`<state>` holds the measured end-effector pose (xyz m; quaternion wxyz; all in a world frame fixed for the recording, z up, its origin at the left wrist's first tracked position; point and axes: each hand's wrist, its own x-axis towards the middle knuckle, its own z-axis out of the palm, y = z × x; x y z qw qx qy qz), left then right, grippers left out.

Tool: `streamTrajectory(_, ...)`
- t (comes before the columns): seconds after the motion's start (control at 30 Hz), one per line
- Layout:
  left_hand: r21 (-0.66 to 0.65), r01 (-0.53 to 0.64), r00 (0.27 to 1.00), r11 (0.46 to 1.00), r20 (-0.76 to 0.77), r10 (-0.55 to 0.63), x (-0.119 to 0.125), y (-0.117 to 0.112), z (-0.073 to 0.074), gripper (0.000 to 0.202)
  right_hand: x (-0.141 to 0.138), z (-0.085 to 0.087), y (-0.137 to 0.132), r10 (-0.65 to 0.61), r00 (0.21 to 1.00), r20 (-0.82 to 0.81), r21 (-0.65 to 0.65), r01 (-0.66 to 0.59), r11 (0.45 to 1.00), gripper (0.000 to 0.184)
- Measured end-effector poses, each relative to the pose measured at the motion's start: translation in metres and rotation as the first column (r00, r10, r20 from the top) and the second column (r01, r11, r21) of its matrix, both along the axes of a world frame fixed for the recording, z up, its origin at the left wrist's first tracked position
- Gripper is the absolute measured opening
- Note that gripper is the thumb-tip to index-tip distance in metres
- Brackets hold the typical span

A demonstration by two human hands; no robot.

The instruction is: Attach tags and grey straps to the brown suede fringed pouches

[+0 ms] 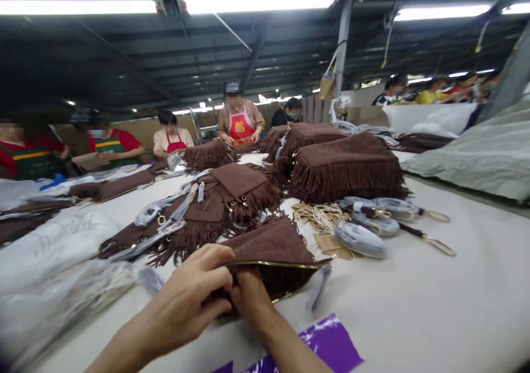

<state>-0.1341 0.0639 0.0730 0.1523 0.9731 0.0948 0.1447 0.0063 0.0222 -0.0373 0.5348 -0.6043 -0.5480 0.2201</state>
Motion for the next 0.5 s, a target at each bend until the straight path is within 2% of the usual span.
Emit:
streamTrajectory(0.07,0.021,-0.044,0.999,0.999,0.017,0.044,0.013,0.024,-0.019,0.014,0.002,-0.001,-0.002,0.011,1.0,-0.012,0.036,-0.011,0.999,0.023)
streamTrajectory(0.17,-0.108,-0.114,0.984,0.988,0.125,0.128,0.019,0.05,-0.046,0.021,0.005,-0.004,-0.001,-0.015,0.999,-0.052,0.054,0.018,0.998,0.01)
streamTrajectory(0.23,-0.192,-0.112,0.975,0.975,0.17,0.145,0.019,0.058,-0.057,0.023,0.006,-0.006,0.001,-0.035,0.997,-0.067,0.053,0.039,0.998,0.007)
streamTrajectory(0.37,-0.298,-0.112,0.979,0.948,0.131,0.157,0.017,0.063,-0.06,0.03,0.006,-0.012,0.005,-0.02,0.995,-0.096,0.033,0.024,0.999,0.007)
streamTrajectory(0.5,-0.287,-0.111,0.982,0.951,0.113,0.149,0.016,0.062,-0.057,0.035,0.006,-0.015,0.007,-0.012,0.983,-0.185,0.031,0.018,0.999,0.007)
